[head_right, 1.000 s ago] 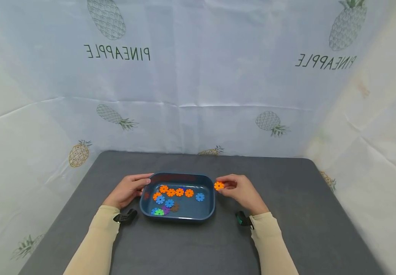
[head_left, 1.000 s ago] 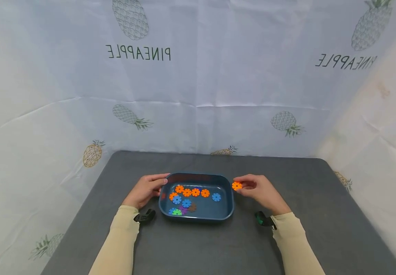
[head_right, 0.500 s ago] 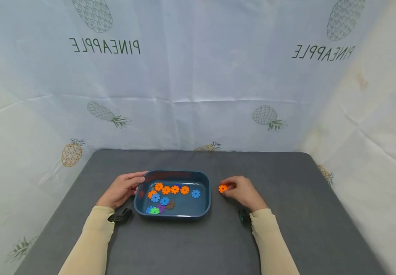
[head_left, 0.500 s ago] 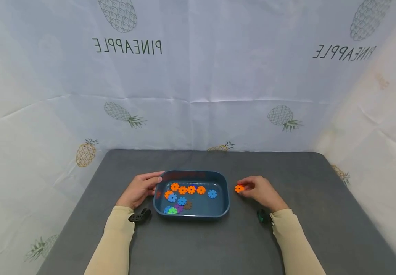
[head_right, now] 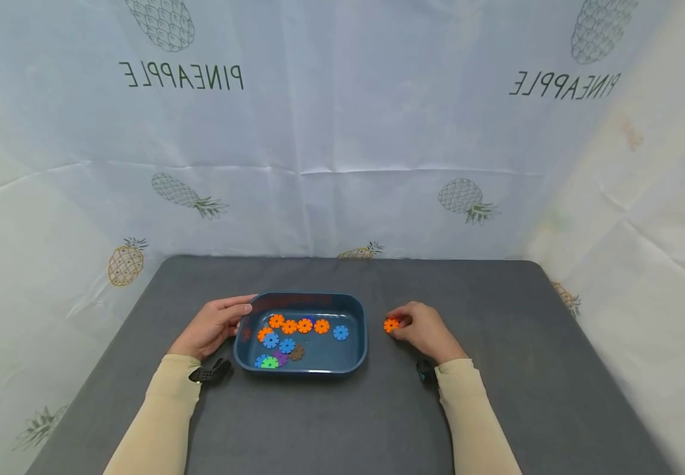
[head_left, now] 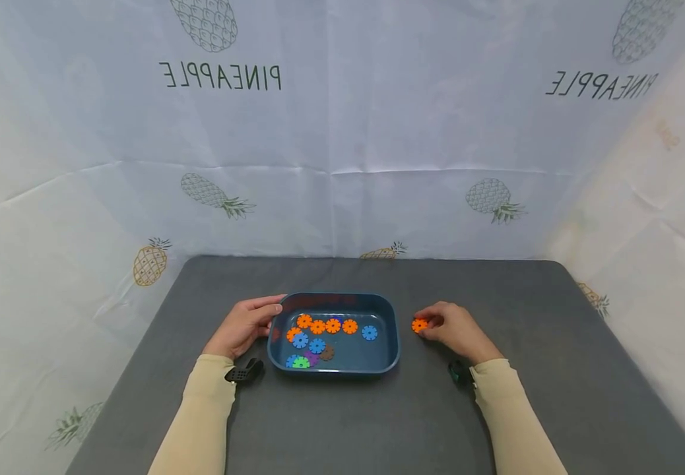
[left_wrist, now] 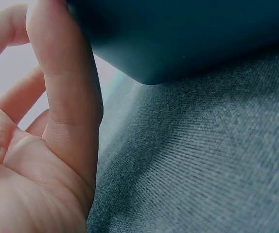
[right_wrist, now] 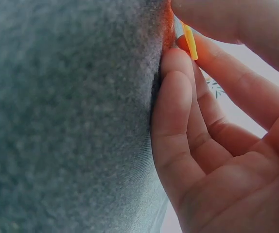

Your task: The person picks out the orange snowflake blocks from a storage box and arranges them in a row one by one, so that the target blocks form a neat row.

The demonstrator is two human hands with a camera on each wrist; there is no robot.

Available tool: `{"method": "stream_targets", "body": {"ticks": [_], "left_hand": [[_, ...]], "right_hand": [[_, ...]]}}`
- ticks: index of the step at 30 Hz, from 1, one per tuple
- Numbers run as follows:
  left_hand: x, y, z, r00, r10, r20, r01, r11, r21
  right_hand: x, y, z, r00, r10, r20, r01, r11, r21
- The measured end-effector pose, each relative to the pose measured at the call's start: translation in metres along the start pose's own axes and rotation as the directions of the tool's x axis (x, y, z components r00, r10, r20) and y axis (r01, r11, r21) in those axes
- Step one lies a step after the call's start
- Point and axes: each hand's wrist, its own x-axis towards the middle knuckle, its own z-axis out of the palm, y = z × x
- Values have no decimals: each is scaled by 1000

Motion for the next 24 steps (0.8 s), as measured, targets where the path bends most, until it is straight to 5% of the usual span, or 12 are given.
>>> {"method": "stream_targets", "body": {"ticks": [24], "left_hand": [[3,-1,1,1000,-2,9,2,1000,-8]], "right_hand": [[-4,-2,-14,1000,-10,3,10,999,-40]]}}
